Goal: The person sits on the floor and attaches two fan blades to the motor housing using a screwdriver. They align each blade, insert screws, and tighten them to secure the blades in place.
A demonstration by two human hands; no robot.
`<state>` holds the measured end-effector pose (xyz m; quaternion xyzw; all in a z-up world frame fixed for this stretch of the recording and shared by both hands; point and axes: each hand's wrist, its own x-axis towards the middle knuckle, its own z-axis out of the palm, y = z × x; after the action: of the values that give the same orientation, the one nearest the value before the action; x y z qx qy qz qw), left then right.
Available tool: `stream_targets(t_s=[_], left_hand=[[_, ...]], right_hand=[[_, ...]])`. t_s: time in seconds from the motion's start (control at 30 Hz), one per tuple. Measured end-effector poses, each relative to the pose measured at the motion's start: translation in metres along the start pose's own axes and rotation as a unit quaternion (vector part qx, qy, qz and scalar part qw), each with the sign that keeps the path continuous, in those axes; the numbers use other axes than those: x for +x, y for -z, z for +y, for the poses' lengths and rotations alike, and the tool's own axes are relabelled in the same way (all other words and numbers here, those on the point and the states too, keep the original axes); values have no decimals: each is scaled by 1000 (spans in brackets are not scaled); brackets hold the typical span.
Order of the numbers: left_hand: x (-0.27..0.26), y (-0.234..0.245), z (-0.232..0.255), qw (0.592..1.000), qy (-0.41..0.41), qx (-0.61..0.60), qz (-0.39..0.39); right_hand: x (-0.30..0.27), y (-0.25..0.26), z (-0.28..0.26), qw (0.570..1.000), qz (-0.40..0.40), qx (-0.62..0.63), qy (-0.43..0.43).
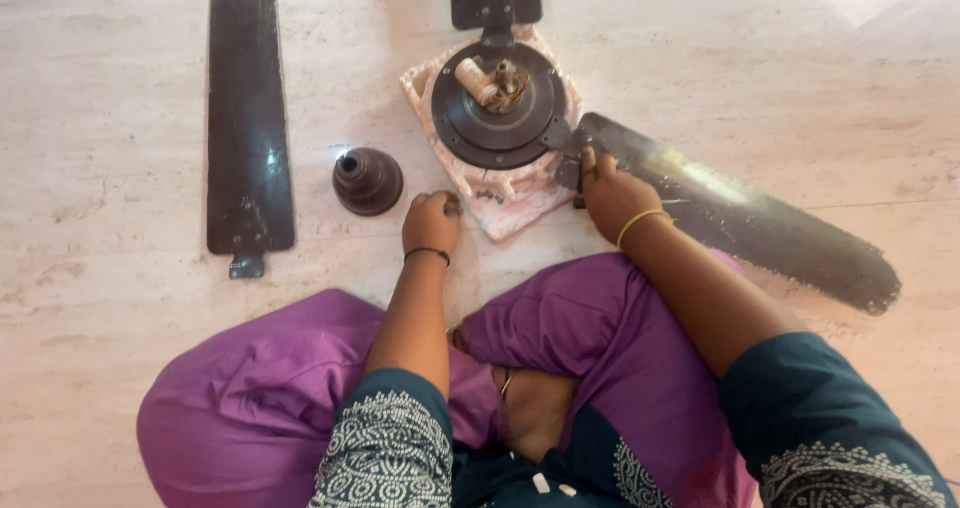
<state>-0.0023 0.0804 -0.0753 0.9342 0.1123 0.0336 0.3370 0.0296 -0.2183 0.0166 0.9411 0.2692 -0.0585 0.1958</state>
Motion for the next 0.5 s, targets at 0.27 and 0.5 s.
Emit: stream_targets(t_s=[0.27, 0.5], left_hand=[[-10, 33, 51, 991, 107, 35, -78], [-28, -9, 121, 856, 153, -458, -186]], right_hand=[[5, 6, 2, 998, -46, 31, -38], [6, 2, -1, 994, -33, 88, -51]])
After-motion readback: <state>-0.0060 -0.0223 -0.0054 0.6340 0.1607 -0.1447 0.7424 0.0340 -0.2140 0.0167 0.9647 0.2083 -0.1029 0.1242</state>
